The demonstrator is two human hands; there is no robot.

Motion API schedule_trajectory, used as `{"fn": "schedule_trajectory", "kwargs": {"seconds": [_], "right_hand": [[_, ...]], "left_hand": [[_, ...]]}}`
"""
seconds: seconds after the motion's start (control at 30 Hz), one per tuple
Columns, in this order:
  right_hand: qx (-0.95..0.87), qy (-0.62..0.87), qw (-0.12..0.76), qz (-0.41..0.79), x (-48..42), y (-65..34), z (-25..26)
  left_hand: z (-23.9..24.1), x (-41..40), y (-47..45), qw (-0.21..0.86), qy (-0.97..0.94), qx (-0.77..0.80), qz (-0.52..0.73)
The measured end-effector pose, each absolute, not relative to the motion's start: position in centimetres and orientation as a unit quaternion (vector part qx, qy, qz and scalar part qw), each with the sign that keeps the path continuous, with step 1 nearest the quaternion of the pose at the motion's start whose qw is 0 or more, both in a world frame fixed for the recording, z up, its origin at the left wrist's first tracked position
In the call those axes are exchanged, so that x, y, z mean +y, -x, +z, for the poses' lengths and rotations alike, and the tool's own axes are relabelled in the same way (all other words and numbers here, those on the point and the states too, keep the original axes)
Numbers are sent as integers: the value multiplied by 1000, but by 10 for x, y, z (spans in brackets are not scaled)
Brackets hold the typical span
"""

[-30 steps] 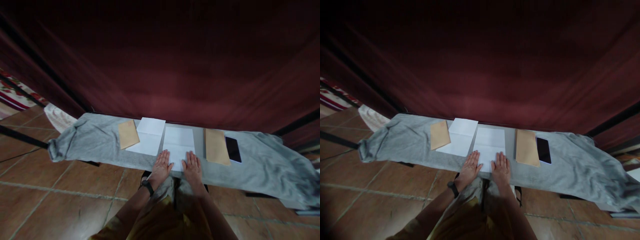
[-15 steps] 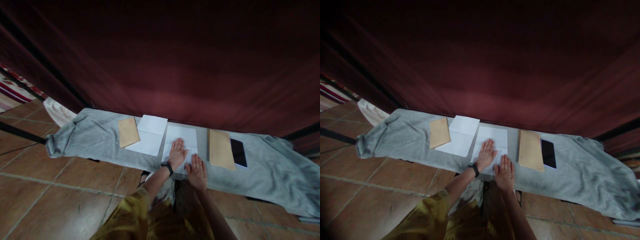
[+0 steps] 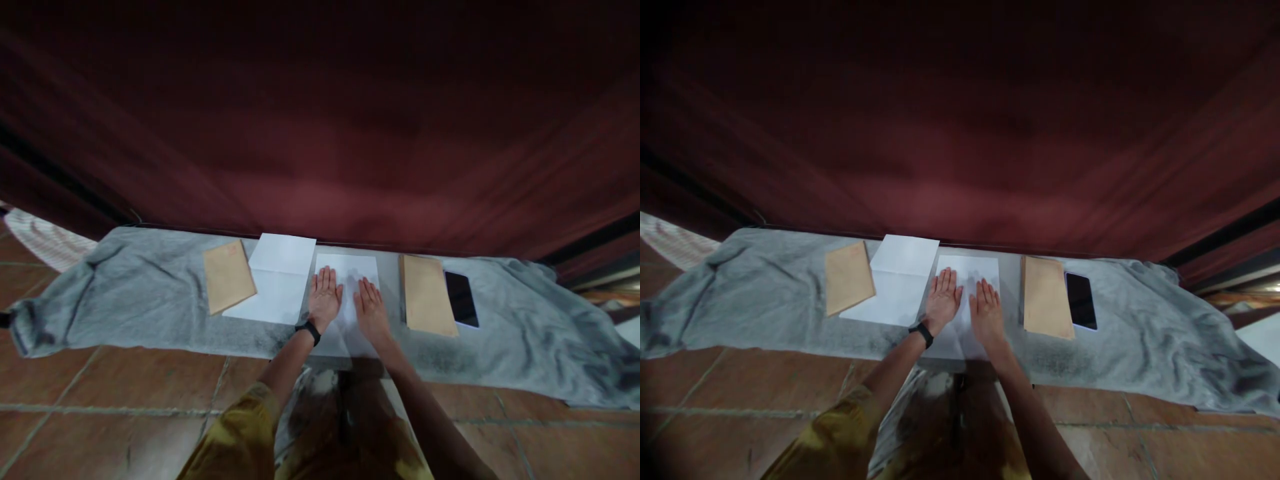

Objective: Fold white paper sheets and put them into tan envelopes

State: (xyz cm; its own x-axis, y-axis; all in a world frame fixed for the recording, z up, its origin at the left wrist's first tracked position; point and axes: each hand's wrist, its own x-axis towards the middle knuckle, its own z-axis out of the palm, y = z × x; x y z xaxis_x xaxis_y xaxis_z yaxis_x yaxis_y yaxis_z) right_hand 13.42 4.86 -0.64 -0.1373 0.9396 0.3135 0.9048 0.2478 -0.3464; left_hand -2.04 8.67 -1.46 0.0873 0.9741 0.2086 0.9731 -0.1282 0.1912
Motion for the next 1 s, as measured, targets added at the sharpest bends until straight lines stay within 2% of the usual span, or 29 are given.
{"fn": "schedule_trajectory", "kwargs": {"seconds": [0.13, 0.27, 0.57, 0.77, 1.0], "right_hand": [[-791, 581, 183, 55, 108, -108, -1], [-787, 597, 152, 37, 128, -105, -9], [-727, 663, 180, -16, 129, -144, -27], [-732, 653, 190, -30, 126, -145, -29], [-728, 660, 185, -29, 126, -145, -28]], "left_hand": [[-12, 87, 19, 9, -738, 660, 138], [-9, 87, 19, 29, -737, 664, 120], [-11, 100, 12, 28, -706, 689, 162], [-4, 135, -17, 64, -760, 632, 141], [-8, 151, 15, 51, -743, 655, 125]]}}
